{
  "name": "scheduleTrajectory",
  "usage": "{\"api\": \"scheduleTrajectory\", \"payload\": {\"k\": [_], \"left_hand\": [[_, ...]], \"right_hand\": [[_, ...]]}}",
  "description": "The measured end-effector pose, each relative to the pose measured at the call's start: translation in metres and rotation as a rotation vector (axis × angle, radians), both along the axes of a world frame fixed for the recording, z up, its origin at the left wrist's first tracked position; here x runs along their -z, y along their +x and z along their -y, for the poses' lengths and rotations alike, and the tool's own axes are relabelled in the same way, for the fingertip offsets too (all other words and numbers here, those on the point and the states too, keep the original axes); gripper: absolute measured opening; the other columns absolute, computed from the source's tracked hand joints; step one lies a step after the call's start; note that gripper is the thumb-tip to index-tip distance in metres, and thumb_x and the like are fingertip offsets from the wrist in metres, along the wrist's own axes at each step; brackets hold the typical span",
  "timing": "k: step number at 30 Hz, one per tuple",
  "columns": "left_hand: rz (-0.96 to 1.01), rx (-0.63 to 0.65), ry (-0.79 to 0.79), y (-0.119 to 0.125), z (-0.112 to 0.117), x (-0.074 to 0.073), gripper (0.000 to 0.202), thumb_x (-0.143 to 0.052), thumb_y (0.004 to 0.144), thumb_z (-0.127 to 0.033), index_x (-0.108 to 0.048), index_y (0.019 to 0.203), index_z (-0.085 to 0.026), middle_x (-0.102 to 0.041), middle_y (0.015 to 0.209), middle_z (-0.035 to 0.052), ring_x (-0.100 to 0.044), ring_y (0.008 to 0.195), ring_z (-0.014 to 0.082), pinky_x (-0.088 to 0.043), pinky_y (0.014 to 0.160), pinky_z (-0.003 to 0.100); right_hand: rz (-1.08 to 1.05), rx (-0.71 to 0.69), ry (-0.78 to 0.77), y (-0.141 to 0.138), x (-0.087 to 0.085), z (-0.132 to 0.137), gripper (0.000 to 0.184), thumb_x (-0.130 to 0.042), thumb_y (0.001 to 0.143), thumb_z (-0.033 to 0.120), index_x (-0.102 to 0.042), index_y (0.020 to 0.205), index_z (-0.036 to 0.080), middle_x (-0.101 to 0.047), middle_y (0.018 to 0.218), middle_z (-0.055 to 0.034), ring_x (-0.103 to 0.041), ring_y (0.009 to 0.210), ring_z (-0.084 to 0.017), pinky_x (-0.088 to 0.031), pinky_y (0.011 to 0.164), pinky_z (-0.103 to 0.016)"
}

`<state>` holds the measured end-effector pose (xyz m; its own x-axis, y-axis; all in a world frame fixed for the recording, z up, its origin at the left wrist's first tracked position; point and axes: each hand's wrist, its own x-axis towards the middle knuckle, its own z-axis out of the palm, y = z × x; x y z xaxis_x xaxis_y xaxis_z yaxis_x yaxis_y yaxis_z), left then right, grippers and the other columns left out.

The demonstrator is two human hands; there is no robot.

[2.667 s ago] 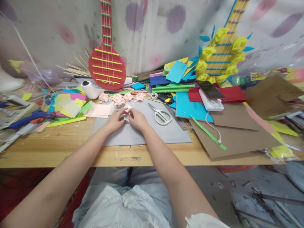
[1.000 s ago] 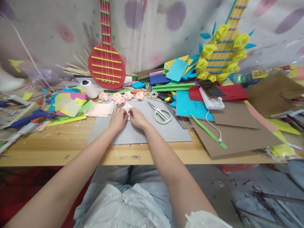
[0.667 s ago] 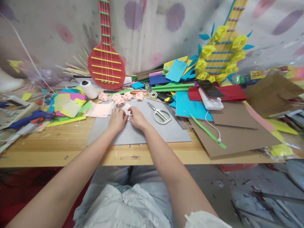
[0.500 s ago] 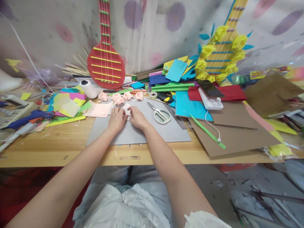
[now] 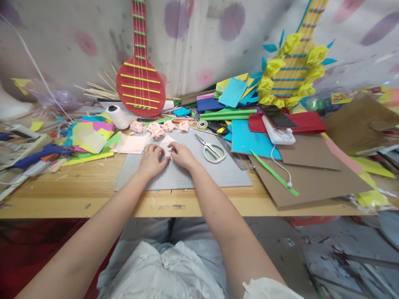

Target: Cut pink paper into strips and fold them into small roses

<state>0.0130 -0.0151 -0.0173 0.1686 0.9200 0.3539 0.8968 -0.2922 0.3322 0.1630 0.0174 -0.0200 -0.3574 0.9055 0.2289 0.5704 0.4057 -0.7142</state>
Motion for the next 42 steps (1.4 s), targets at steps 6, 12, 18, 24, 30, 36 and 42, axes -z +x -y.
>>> {"api": "scheduleTrajectory", "payload": {"k": [6,12,18,24,30,36,42], "left_hand": [[0.010,-0.053,-0.036,0.002,0.003,0.000,0.026,-0.060,0.070,-0.041,-0.054,0.084,-0.020,-0.047,0.101,0.0098,-0.038,0.110,0.0274,-0.033,0.097,0.041],[0.047,-0.105,-0.081,0.003,-0.001,-0.001,0.027,-0.061,0.069,-0.040,-0.052,0.087,-0.021,-0.047,0.100,0.0088,-0.041,0.108,0.0273,-0.034,0.095,0.041],[0.045,-0.123,-0.085,0.001,-0.003,0.000,0.023,-0.056,0.075,-0.036,-0.052,0.092,-0.020,-0.049,0.101,0.0101,-0.042,0.107,0.0263,-0.034,0.094,0.039],[0.065,-0.165,-0.107,0.001,-0.007,-0.001,0.022,-0.055,0.076,-0.035,-0.051,0.091,-0.020,-0.052,0.100,0.0102,-0.043,0.105,0.0268,-0.036,0.090,0.039],[0.049,-0.210,-0.123,0.001,-0.013,-0.003,0.016,-0.052,0.079,-0.031,-0.052,0.091,-0.020,-0.054,0.101,0.0108,-0.044,0.104,0.0279,-0.036,0.088,0.041],[0.099,-0.226,-0.088,-0.004,-0.019,-0.006,0.025,-0.041,0.078,-0.012,-0.052,0.100,-0.019,-0.057,0.101,0.0096,-0.048,0.104,0.0243,-0.038,0.090,0.040],[0.048,0.137,-0.084,-0.014,-0.032,-0.008,0.054,-0.041,0.066,-0.003,-0.047,0.118,-0.016,-0.052,0.125,0.0078,-0.046,0.117,0.0189,-0.034,0.101,0.033]], "right_hand": [[-0.024,-0.007,0.005,0.000,0.004,-0.002,0.030,-0.042,0.072,0.008,-0.056,0.097,0.020,-0.059,0.073,0.0022,-0.051,0.070,-0.013,-0.040,0.073,-0.026],[-0.022,-0.005,0.008,0.001,0.004,-0.002,0.029,-0.043,0.073,0.010,-0.056,0.097,0.020,-0.059,0.072,0.0021,-0.051,0.070,-0.013,-0.040,0.073,-0.026],[-0.005,-0.010,0.010,0.000,0.003,-0.001,0.027,-0.044,0.074,0.011,-0.057,0.096,0.019,-0.058,0.071,0.0017,-0.050,0.070,-0.013,-0.039,0.072,-0.026],[0.131,-0.048,0.100,-0.002,-0.003,0.005,0.029,-0.052,0.072,0.015,-0.056,0.101,0.016,-0.059,0.081,-0.0023,-0.050,0.077,-0.016,-0.037,0.080,-0.031],[0.176,-0.065,0.106,-0.002,-0.002,0.006,0.036,-0.053,0.074,0.016,-0.051,0.110,0.015,-0.059,0.089,-0.0053,-0.049,0.086,-0.018,-0.036,0.084,-0.033],[0.176,-0.060,0.109,-0.002,-0.002,0.007,0.037,-0.052,0.074,0.015,-0.050,0.110,0.016,-0.058,0.089,-0.0045,-0.048,0.087,-0.017,-0.035,0.085,-0.033],[0.063,0.000,0.050,-0.003,-0.002,0.007,0.034,-0.049,0.072,0.014,-0.051,0.107,0.016,-0.059,0.081,-0.0010,-0.050,0.079,-0.015,-0.037,0.081,-0.030]]}}
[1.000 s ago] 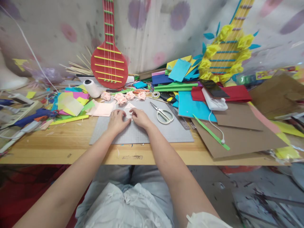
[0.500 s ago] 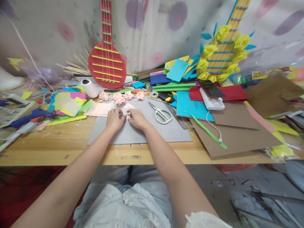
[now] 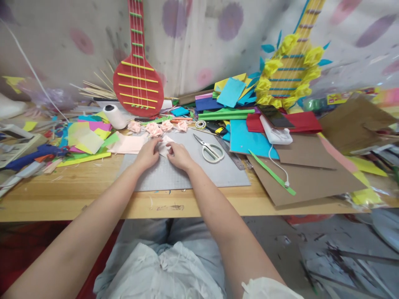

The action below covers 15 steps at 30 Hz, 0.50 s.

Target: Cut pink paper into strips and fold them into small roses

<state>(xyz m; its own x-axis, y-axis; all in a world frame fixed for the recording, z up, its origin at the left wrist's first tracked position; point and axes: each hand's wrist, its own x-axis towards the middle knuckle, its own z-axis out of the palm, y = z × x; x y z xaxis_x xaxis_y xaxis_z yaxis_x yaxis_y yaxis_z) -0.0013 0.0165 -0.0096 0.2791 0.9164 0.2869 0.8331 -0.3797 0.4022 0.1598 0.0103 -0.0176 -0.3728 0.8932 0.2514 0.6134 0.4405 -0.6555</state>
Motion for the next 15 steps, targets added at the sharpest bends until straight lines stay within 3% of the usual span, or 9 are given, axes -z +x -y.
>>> {"api": "scheduleTrajectory", "payload": {"k": [3,6,11,15], "left_hand": [[-0.082,0.065,-0.067,0.000,-0.002,-0.001,0.063,-0.040,0.069,-0.005,-0.036,0.131,-0.014,-0.053,0.127,0.0086,-0.045,0.120,0.0197,-0.031,0.104,0.035],[-0.143,0.044,-0.078,0.001,0.001,-0.004,0.068,-0.041,0.072,-0.008,-0.025,0.138,-0.014,-0.056,0.124,0.0088,-0.047,0.117,0.0214,-0.032,0.101,0.037],[-0.192,-0.024,-0.032,0.005,0.009,-0.006,0.062,-0.040,0.077,-0.013,-0.028,0.137,-0.014,-0.058,0.119,0.0108,-0.052,0.110,0.0233,-0.039,0.093,0.036],[-0.152,-0.076,0.005,0.010,0.012,-0.004,0.057,-0.041,0.077,-0.016,-0.035,0.133,-0.013,-0.059,0.114,0.0115,-0.052,0.109,0.0252,-0.041,0.090,0.036]], "right_hand": [[-0.085,0.039,-0.041,0.001,0.003,-0.003,0.036,-0.046,0.070,0.013,-0.049,0.106,0.017,-0.057,0.078,0.0008,-0.051,0.075,-0.013,-0.039,0.077,-0.028],[-0.128,0.062,-0.038,0.002,0.003,-0.003,0.044,-0.048,0.065,0.014,-0.047,0.109,0.018,-0.054,0.086,-0.0008,-0.050,0.077,-0.013,-0.041,0.075,-0.027],[0.068,-0.049,0.180,-0.001,-0.005,0.007,0.053,-0.057,0.060,0.019,-0.048,0.112,0.017,-0.051,0.104,-0.0080,-0.045,0.097,-0.021,-0.037,0.088,-0.034],[0.228,0.069,0.290,-0.010,-0.007,0.013,0.036,-0.056,0.068,0.022,-0.053,0.103,0.015,-0.051,0.105,-0.0110,-0.040,0.099,-0.025,-0.037,0.086,-0.036]]}}
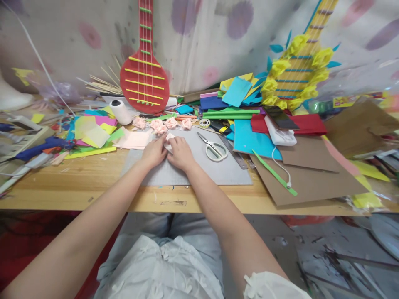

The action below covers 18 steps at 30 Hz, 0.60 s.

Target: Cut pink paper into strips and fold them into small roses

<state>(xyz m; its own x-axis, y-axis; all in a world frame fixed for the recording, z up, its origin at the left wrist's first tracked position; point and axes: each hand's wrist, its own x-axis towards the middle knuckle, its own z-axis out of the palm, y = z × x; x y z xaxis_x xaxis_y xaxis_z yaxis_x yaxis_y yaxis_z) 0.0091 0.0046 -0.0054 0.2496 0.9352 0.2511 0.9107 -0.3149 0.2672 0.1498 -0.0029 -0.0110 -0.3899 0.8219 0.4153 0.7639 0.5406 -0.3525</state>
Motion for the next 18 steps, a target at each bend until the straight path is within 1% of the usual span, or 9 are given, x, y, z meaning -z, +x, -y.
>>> {"api": "scheduleTrajectory", "payload": {"k": [2,5,8,10,12,15,18], "left_hand": [[0.046,-0.024,0.010,0.003,0.001,0.002,0.055,-0.044,0.076,-0.017,-0.039,0.131,-0.012,-0.059,0.115,0.0114,-0.052,0.109,0.0255,-0.040,0.091,0.037],[0.122,-0.050,0.023,0.006,0.001,0.004,0.053,-0.047,0.075,-0.017,-0.042,0.127,-0.012,-0.061,0.109,0.0105,-0.052,0.105,0.0247,-0.041,0.091,0.037],[0.156,-0.048,0.070,0.003,0.001,0.004,0.054,-0.049,0.071,-0.013,-0.043,0.125,-0.013,-0.062,0.106,0.0087,-0.051,0.103,0.0242,-0.042,0.089,0.036],[0.140,-0.030,0.102,-0.002,0.000,0.003,0.054,-0.049,0.068,-0.009,-0.046,0.122,-0.014,-0.061,0.108,0.0077,-0.050,0.104,0.0239,-0.041,0.090,0.036],[0.103,0.002,0.108,-0.008,-0.001,0.002,0.052,-0.049,0.066,-0.006,-0.049,0.117,-0.016,-0.062,0.106,0.0065,-0.051,0.103,0.0232,-0.040,0.090,0.036],[0.031,0.052,0.104,-0.013,0.001,0.004,0.042,-0.047,0.070,-0.008,-0.052,0.111,-0.017,-0.065,0.095,0.0054,-0.055,0.096,0.0221,-0.040,0.087,0.036],[-0.045,0.064,0.143,-0.012,0.007,0.006,0.036,-0.044,0.076,-0.011,-0.053,0.110,-0.017,-0.065,0.092,0.0066,-0.056,0.092,0.0221,-0.042,0.081,0.036]], "right_hand": [[0.030,0.093,0.014,-0.003,0.002,0.000,0.026,-0.054,0.071,0.021,-0.056,0.096,0.015,-0.052,0.100,-0.0110,-0.040,0.097,-0.025,-0.038,0.082,-0.034],[0.051,0.131,0.015,-0.002,0.005,-0.001,0.014,-0.051,0.074,0.017,-0.059,0.086,0.017,-0.053,0.096,-0.0097,-0.039,0.097,-0.024,-0.039,0.078,-0.033],[0.011,0.079,0.034,0.005,0.005,-0.004,0.014,-0.050,0.076,0.013,-0.061,0.082,0.020,-0.054,0.097,-0.0072,-0.039,0.099,-0.022,-0.039,0.078,-0.031],[-0.028,0.028,0.063,0.012,0.003,-0.008,0.014,-0.052,0.076,0.013,-0.063,0.080,0.021,-0.054,0.099,-0.0059,-0.040,0.099,-0.021,-0.038,0.082,-0.031],[-0.042,-0.010,0.083,0.020,0.002,-0.013,0.013,-0.054,0.075,0.014,-0.065,0.077,0.021,-0.055,0.100,-0.0056,-0.040,0.099,-0.021,-0.036,0.086,-0.032],[-0.001,-0.042,0.057,0.027,0.000,-0.021,0.014,-0.055,0.074,0.013,-0.066,0.077,0.021,-0.056,0.099,-0.0060,-0.041,0.100,-0.021,-0.035,0.089,-0.034],[0.056,-0.024,0.016,0.026,-0.005,-0.025,0.020,-0.055,0.072,0.012,-0.066,0.087,0.020,-0.056,0.099,-0.0073,-0.043,0.099,-0.022,-0.036,0.088,-0.035]]}}
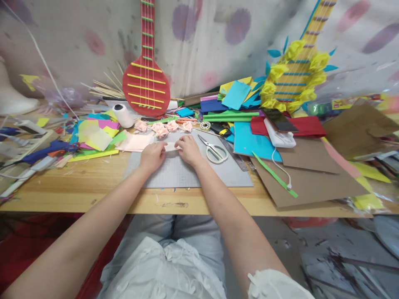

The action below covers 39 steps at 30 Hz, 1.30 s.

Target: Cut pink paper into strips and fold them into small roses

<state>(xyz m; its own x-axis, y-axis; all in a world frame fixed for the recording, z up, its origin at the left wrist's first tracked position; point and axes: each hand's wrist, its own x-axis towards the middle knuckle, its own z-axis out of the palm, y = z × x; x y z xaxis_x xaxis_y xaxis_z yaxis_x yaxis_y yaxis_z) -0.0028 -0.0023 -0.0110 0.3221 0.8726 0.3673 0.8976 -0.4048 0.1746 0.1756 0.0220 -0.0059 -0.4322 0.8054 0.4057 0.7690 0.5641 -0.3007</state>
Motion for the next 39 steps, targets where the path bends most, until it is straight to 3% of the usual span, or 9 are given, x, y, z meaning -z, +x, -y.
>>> {"api": "scheduleTrajectory", "payload": {"k": [6,13,19,22,30,39], "left_hand": [[-0.006,-0.046,-0.034,0.006,0.010,-0.001,0.039,-0.043,0.076,-0.012,-0.052,0.114,-0.017,-0.064,0.095,0.0071,-0.056,0.094,0.0217,-0.042,0.081,0.034],[0.257,0.019,-0.175,-0.006,0.015,-0.004,0.060,-0.050,0.073,-0.015,-0.034,0.131,-0.020,-0.058,0.117,0.0038,-0.057,0.096,0.0155,-0.043,0.087,0.029],[0.292,-0.062,-0.150,-0.010,0.014,-0.004,0.044,-0.048,0.077,-0.017,-0.048,0.121,-0.020,-0.066,0.096,0.0027,-0.056,0.095,0.0185,-0.041,0.089,0.033],[0.303,-0.109,-0.165,-0.009,0.013,-0.002,0.040,-0.050,0.078,-0.020,-0.054,0.117,-0.021,-0.067,0.089,0.0023,-0.055,0.092,0.0188,-0.043,0.086,0.032],[0.358,-0.218,-0.172,-0.010,0.010,0.002,0.040,-0.052,0.079,-0.028,-0.054,0.118,-0.021,-0.067,0.087,0.0017,-0.055,0.091,0.0196,-0.043,0.083,0.032],[0.250,-0.299,-0.099,-0.002,0.006,-0.001,0.042,-0.052,0.078,-0.029,-0.048,0.119,-0.020,-0.065,0.079,0.0033,-0.054,0.091,0.0231,-0.042,0.080,0.034]], "right_hand": [[0.033,-0.047,-0.103,-0.009,-0.008,0.010,0.030,-0.048,0.072,0.006,-0.061,0.095,0.021,-0.059,0.096,-0.0039,-0.052,0.090,-0.017,-0.039,0.075,-0.027],[-0.262,0.093,-0.308,-0.005,0.015,0.013,0.023,-0.049,0.073,0.010,-0.062,0.090,0.019,-0.065,0.088,-0.0006,-0.054,0.074,-0.012,-0.041,0.073,-0.024],[-0.369,0.066,-0.346,-0.006,0.017,0.014,0.023,-0.053,0.073,0.015,-0.061,0.093,0.020,-0.066,0.086,0.0013,-0.053,0.067,-0.010,-0.041,0.070,-0.023],[-0.410,0.139,-0.380,-0.009,0.018,0.012,0.018,-0.056,0.074,0.023,-0.061,0.092,0.020,-0.065,0.082,0.0018,-0.054,0.068,-0.010,-0.041,0.068,-0.023],[-0.287,0.307,-0.358,-0.018,0.015,0.012,0.016,-0.054,0.077,0.027,-0.057,0.092,0.023,-0.065,0.083,0.0027,-0.056,0.073,-0.012,-0.038,0.066,-0.024],[-0.144,0.346,-0.258,-0.024,0.012,0.020,0.010,-0.048,0.079,0.027,-0.053,0.087,0.022,-0.062,0.081,-0.0002,-0.054,0.071,-0.015,-0.035,0.062,-0.025]]}}
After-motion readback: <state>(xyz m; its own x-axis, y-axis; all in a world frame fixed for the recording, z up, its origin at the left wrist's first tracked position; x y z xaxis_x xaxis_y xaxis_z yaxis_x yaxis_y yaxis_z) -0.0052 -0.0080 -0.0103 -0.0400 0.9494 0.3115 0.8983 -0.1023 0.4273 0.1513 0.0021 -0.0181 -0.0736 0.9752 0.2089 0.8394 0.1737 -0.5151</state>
